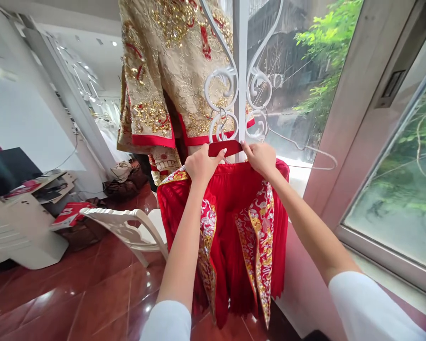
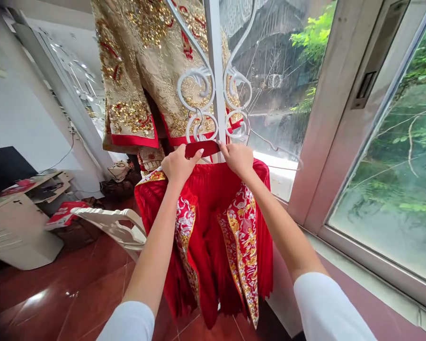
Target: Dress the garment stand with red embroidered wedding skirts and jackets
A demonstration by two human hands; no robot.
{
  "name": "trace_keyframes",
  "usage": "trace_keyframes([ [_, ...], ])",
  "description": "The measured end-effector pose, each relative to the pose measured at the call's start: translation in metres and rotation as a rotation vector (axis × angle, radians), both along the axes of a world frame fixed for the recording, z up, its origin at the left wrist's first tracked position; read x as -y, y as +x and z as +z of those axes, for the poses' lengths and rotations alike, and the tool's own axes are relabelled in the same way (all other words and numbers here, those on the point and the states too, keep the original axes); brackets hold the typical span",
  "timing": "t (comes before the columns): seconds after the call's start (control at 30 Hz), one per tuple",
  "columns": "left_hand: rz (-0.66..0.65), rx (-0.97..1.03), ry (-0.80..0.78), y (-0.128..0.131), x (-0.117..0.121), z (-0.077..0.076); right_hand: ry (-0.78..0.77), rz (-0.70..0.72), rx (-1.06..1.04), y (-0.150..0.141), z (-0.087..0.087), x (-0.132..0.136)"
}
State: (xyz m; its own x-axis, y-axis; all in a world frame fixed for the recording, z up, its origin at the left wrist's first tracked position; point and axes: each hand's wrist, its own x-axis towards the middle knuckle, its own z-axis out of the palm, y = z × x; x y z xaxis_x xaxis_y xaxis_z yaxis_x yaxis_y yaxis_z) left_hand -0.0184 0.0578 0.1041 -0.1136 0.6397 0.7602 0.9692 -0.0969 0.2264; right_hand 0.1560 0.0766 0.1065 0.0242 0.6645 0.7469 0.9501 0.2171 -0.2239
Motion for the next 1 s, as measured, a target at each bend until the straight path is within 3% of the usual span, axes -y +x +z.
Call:
trace_keyframes([
  [0.13, -0.018, -0.030, -0.012, -0.003, 0.000, 0.003, 0.076, 0.002, 0.007, 0.000, -0.009, 0.003],
  [0.23, -0.082, -0.132, -0.014, -0.014, 0.002, 0.001, 0.059, 0.087, 0.000, 0.007, -0.006, 0.002],
  [0.37, -0.127, -0.261, 0.020, -0.045, 0.015, -0.011, -0.053, 0.283, 0.032, 0.022, -0.002, 0.001],
  [0.53, -0.138, -0.218, 0.048, -0.079, 0.028, -0.023, -0.088, 0.411, 0.038, 0.034, -0.003, 0.000],
  [0.67, -0.160, -0.083, 0.078, -0.087, 0.024, -0.018, -0.101, 0.504, -0.092, 0.038, -0.005, 0.003],
  [0.83, -0.159, 0.313, 0.204, -0.091, 0.007, -0.009, -0.066, 0.559, -0.187, 0.041, -0.004, 0.012],
  [0.93, -0.216, 0.512, 0.251, -0.096, 0.002, -0.010, -0.085, 0.608, -0.331, 0.044, -0.005, 0.012],
  [1.0, -0.253, 0.531, 0.249, -0.100, 0.004, -0.014, -0.126, 0.673, -0.456, 0.046, -0.006, 0.011],
])
